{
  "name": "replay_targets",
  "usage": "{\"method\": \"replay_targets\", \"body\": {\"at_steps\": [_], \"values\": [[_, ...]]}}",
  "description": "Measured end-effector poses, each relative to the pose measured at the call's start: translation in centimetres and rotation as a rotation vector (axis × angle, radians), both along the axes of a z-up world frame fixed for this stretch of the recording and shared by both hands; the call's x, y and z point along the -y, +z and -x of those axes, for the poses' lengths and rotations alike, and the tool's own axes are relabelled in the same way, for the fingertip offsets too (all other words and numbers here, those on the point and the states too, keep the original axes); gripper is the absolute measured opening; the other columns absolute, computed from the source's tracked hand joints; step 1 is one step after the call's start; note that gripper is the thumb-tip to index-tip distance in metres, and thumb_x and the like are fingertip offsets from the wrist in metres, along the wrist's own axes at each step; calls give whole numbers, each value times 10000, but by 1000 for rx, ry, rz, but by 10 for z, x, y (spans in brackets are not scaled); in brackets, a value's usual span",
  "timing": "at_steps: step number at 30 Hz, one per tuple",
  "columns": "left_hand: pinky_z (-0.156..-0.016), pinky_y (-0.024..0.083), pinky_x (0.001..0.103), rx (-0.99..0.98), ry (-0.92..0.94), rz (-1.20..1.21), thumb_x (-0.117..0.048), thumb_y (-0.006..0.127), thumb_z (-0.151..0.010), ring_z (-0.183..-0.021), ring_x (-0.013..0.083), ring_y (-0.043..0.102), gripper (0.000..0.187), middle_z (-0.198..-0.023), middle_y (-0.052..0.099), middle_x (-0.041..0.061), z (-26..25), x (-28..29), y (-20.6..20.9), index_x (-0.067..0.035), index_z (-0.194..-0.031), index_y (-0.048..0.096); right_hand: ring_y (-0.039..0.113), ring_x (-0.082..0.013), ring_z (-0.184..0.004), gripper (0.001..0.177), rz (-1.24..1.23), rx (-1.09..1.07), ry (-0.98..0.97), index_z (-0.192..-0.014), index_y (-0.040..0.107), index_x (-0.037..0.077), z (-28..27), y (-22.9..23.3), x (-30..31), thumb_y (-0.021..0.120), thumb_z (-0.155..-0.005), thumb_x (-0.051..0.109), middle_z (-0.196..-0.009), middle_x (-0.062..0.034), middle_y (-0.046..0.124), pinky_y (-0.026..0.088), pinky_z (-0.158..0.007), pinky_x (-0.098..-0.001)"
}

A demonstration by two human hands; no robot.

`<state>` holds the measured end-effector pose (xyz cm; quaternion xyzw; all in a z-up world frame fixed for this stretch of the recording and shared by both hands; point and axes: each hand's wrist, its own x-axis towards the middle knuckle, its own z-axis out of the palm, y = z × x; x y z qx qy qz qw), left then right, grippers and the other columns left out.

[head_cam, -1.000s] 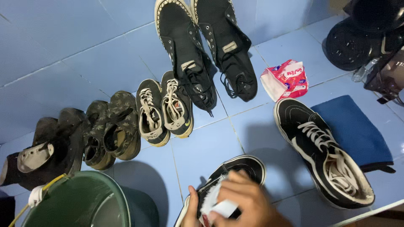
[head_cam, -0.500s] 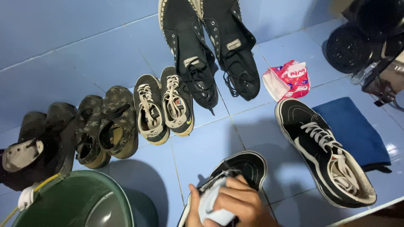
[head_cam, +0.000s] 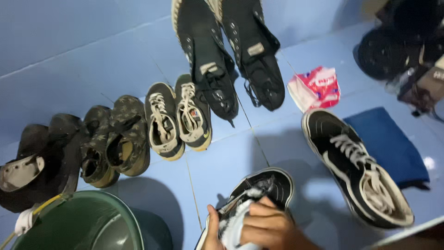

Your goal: The person cleans a black sneaker using a white brush and water from a green bucket.

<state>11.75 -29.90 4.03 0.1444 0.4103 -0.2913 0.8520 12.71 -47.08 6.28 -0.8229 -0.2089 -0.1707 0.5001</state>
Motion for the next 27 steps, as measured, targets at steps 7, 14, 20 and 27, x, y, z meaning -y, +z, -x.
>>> {"method": "replay_targets", "body": {"at_steps": [7,14,20,27], "values": [[-613,496,347,-86,-179,-38,-737,466,-876,-789,293,679,994,-1118,762,280,-9,-9,38,80,-1387,709,400,-150,-638,638,157,58,214,-736,529,150,7,94,-9,198,-1132,525,-663,24,500,238,-622,-332],[-1094,457,518,-163,169,-389,-368,443,-1050,-1218,454,601,602,-1334,631,382,-26,25,96,91,-1412,587,600,-254,-745,222,225,221,-279,-775,666,145,-8,70,10,848,-689,240,-801,18,688,454,-820,-405],[-1099,449,569,-258,152,-360,-425,479,-1030,-1251,420,602,545,-1358,651,300,-25,20,110,-24,-1378,602,728,-219,-1052,387,-56,43,-741,-1248,617,-3,4,70,26,722,-907,146,-1221,-170,703,568,-991,-319],[-1132,449,513,-358,59,-444,-463,509,-997,-1282,401,613,661,-1401,659,292,-40,30,144,-27,-1492,564,664,-245,-919,411,240,-123,-161,-982,754,257,18,66,29,347,-1013,306,-1014,-51,700,384,-817,-363]]}}
